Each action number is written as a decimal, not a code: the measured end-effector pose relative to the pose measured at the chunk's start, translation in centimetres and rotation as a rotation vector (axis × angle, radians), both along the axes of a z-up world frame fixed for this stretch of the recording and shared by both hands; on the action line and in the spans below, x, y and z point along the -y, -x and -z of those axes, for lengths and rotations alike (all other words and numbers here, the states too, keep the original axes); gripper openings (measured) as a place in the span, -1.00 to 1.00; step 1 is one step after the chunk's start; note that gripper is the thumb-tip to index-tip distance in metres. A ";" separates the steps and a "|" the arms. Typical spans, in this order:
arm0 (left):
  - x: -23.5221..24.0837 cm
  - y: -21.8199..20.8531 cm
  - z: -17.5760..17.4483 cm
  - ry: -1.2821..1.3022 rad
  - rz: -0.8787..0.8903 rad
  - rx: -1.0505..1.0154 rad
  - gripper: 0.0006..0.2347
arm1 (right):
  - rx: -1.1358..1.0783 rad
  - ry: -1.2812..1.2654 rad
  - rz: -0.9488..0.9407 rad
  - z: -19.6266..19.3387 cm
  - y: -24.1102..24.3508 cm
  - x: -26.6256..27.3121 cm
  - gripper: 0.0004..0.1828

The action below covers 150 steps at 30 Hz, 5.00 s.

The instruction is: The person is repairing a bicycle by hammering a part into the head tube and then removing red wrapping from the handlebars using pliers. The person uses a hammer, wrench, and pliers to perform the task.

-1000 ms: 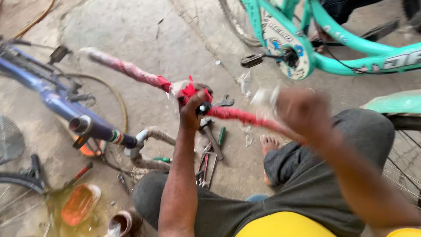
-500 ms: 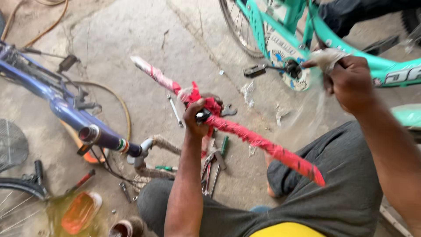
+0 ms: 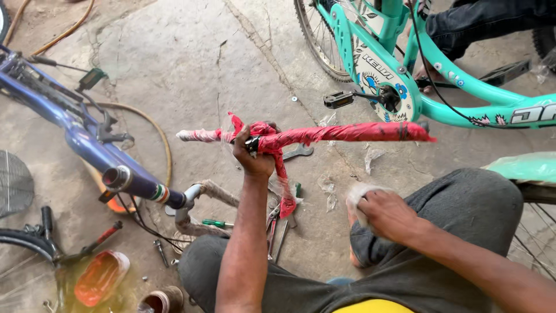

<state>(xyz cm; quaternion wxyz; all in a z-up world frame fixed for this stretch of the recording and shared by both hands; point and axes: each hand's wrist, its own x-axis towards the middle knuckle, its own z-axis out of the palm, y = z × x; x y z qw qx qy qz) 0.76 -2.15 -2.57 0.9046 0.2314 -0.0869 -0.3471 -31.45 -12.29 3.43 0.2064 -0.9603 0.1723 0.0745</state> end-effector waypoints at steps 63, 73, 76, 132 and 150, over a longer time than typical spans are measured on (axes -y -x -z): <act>1.4 -5.9 3.4 0.016 0.116 0.131 -0.62 | 0.905 -1.279 0.567 -1.2 -5.1 10.7 -0.54; 2.1 5.6 12.7 -1.147 -0.065 0.315 -0.68 | 0.666 -0.754 0.399 11.2 -9.4 1.9 -0.78; 1.1 10.4 16.4 -0.949 -0.112 -0.139 -0.73 | 0.455 -0.580 0.312 16.3 -7.7 -1.5 -0.72; 2.5 8.9 18.5 -0.860 0.048 -0.119 -0.89 | 0.046 -0.226 -0.553 8.1 -14.1 -0.3 -0.58; 2.5 9.6 16.8 -0.868 0.073 -0.091 -0.90 | 0.305 -0.405 -0.382 9.1 -11.0 1.2 -0.61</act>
